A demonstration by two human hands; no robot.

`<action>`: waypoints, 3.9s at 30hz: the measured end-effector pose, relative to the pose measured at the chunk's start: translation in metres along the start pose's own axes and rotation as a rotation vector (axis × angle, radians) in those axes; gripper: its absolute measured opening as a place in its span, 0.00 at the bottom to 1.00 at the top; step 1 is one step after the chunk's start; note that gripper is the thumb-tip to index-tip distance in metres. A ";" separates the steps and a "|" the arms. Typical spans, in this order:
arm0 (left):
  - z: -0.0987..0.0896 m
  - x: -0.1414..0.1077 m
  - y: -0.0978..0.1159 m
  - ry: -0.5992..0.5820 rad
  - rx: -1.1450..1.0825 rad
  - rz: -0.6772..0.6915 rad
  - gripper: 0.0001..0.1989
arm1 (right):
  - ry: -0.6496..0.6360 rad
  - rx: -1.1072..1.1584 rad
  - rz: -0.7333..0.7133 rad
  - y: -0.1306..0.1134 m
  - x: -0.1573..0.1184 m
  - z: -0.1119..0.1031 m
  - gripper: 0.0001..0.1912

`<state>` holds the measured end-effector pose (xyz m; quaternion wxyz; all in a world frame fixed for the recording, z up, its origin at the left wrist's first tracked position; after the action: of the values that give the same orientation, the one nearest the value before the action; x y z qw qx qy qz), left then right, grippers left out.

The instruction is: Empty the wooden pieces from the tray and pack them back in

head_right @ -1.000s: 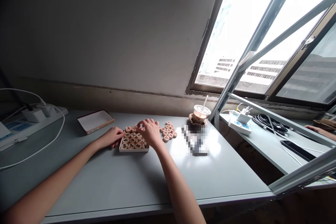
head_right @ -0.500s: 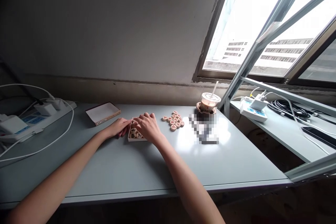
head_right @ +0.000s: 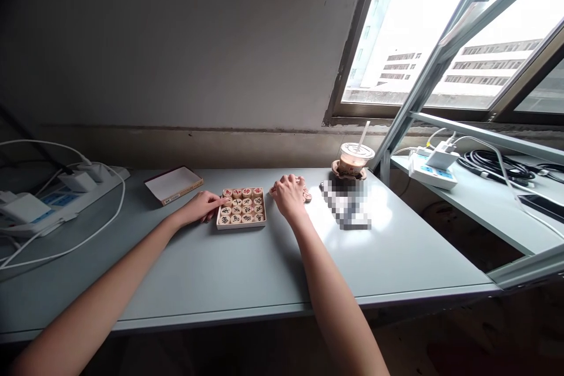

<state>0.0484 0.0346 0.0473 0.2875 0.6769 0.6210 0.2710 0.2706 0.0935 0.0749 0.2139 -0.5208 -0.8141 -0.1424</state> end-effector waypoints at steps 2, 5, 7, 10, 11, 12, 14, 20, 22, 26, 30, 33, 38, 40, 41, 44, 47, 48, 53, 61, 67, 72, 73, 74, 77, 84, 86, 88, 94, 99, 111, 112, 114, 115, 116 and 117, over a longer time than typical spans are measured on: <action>0.000 0.000 0.001 0.005 0.002 0.002 0.26 | 0.054 0.093 -0.014 -0.010 0.002 -0.010 0.15; 0.000 -0.001 0.002 0.009 0.007 0.008 0.26 | 0.050 0.244 -0.124 -0.036 0.000 -0.020 0.17; 0.000 -0.001 0.003 0.004 0.009 0.009 0.27 | 0.030 0.275 -0.214 -0.056 -0.004 -0.023 0.16; 0.001 0.000 0.001 -0.004 0.014 0.009 0.27 | 0.020 0.246 -0.274 -0.079 -0.010 -0.020 0.15; 0.001 0.001 0.001 -0.007 0.016 0.011 0.27 | 0.019 0.237 -0.283 -0.084 -0.011 -0.019 0.15; 0.002 0.001 0.001 -0.012 0.019 0.015 0.27 | 0.020 0.233 -0.287 -0.088 -0.012 -0.018 0.14; 0.002 0.001 0.001 -0.021 0.024 0.024 0.27 | 0.027 0.232 -0.282 -0.089 -0.012 -0.018 0.14; 0.001 -0.001 0.004 -0.033 0.053 0.030 0.29 | -0.049 0.169 -0.177 -0.051 -0.005 -0.021 0.13; 0.002 -0.002 0.003 -0.052 0.080 0.027 0.29 | -0.070 0.057 -0.092 -0.030 -0.003 -0.018 0.14; 0.003 -0.001 -0.003 -0.111 0.086 -0.008 0.29 | -0.140 -0.100 0.023 -0.002 -0.005 -0.009 0.16; 0.003 -0.001 0.000 -0.145 0.078 0.016 0.28 | -0.196 -0.160 0.019 0.003 -0.006 -0.005 0.10; 0.003 -0.003 0.003 -0.161 0.073 0.046 0.27 | -0.211 -0.136 0.041 0.004 -0.005 -0.006 0.11; 0.002 -0.005 0.007 -0.169 0.060 0.052 0.25 | -0.183 0.039 0.070 0.003 -0.004 -0.006 0.14; 0.002 -0.005 0.007 -0.169 0.059 0.044 0.25 | -0.177 0.088 0.071 0.002 -0.004 -0.004 0.14; 0.002 -0.005 0.007 -0.172 0.057 0.040 0.26 | -0.173 0.094 0.073 0.002 -0.004 -0.003 0.14; 0.002 -0.005 0.008 -0.177 0.053 0.040 0.26 | -0.153 0.051 0.083 0.003 -0.004 -0.004 0.12; 0.002 -0.005 0.008 -0.167 0.052 0.045 0.26 | -0.115 0.067 0.077 0.000 -0.002 -0.011 0.09; 0.002 -0.005 0.008 -0.167 0.050 0.045 0.26 | -0.095 0.120 0.064 -0.003 -0.001 -0.015 0.09; 0.001 -0.005 0.007 -0.164 0.060 0.028 0.27 | -0.134 0.515 -0.137 -0.037 -0.002 -0.023 0.14; 0.001 -0.007 0.008 -0.171 0.065 0.029 0.28 | -0.091 0.559 -0.293 -0.065 -0.011 -0.018 0.15; 0.000 -0.006 0.007 -0.154 0.060 0.022 0.28 | -0.050 0.496 -0.258 -0.057 -0.008 -0.026 0.11; 0.000 -0.006 0.006 -0.143 0.067 0.039 0.27 | -0.162 0.212 -0.105 -0.016 -0.002 -0.024 0.05; 0.001 -0.006 0.006 -0.140 0.065 0.039 0.27 | -0.206 0.154 -0.049 -0.004 -0.003 -0.020 0.06; 0.001 -0.005 0.005 -0.138 0.064 0.039 0.27 | -0.251 0.109 0.000 0.007 -0.004 -0.015 0.09; 0.001 -0.005 0.004 -0.140 0.068 0.031 0.27 | -0.344 0.075 0.047 0.028 -0.007 -0.001 0.14; 0.001 -0.005 0.003 -0.133 0.067 0.035 0.27 | -0.183 0.286 -0.024 0.003 0.000 -0.023 0.10; 0.001 -0.005 0.003 -0.138 0.070 0.033 0.27 | -0.132 0.376 -0.081 -0.013 0.000 -0.030 0.09; 0.002 -0.005 0.002 -0.143 0.073 0.034 0.27 | -0.139 0.418 -0.158 -0.027 -0.002 -0.031 0.09; 0.001 -0.004 0.002 -0.131 0.074 0.030 0.27 | -0.127 0.373 -0.240 -0.042 -0.007 -0.027 0.09; 0.001 -0.004 0.002 -0.139 0.075 0.021 0.28 | -0.095 0.336 -0.234 -0.043 -0.007 -0.030 0.04; 0.002 -0.004 0.002 -0.142 0.085 0.034 0.27 | -0.089 0.199 -0.209 -0.038 -0.005 -0.031 0.12; 0.002 -0.004 0.002 -0.142 0.085 0.040 0.27 | -0.071 0.142 -0.140 -0.027 -0.003 -0.030 0.11; 0.002 -0.004 0.002 -0.140 0.087 0.045 0.27 | -0.051 0.007 0.019 -0.003 -0.002 -0.027 0.11; 0.002 -0.004 0.002 -0.140 0.088 0.043 0.27 | -0.060 -0.052 0.087 0.008 -0.003 -0.023 0.14; 0.002 -0.004 0.002 -0.140 0.090 0.041 0.27 | -0.082 -0.097 0.139 0.017 -0.004 -0.017 0.17; 0.002 -0.004 0.002 -0.140 0.090 0.037 0.27 | -0.114 -0.126 0.173 0.025 -0.005 -0.010 0.21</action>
<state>0.0503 0.0301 0.0472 0.2942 0.7179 0.5983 0.2002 0.2974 0.0953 0.0808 0.1454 -0.6087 -0.7664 -0.1447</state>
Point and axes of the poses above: each hand's wrist, its own x-axis towards the middle knuckle, its own z-axis out of the palm, y = z × x, the point moved 6 cm from there along x, towards the middle knuckle, and after that the axes turned 5 degrees about y, right-handed, at the moved point
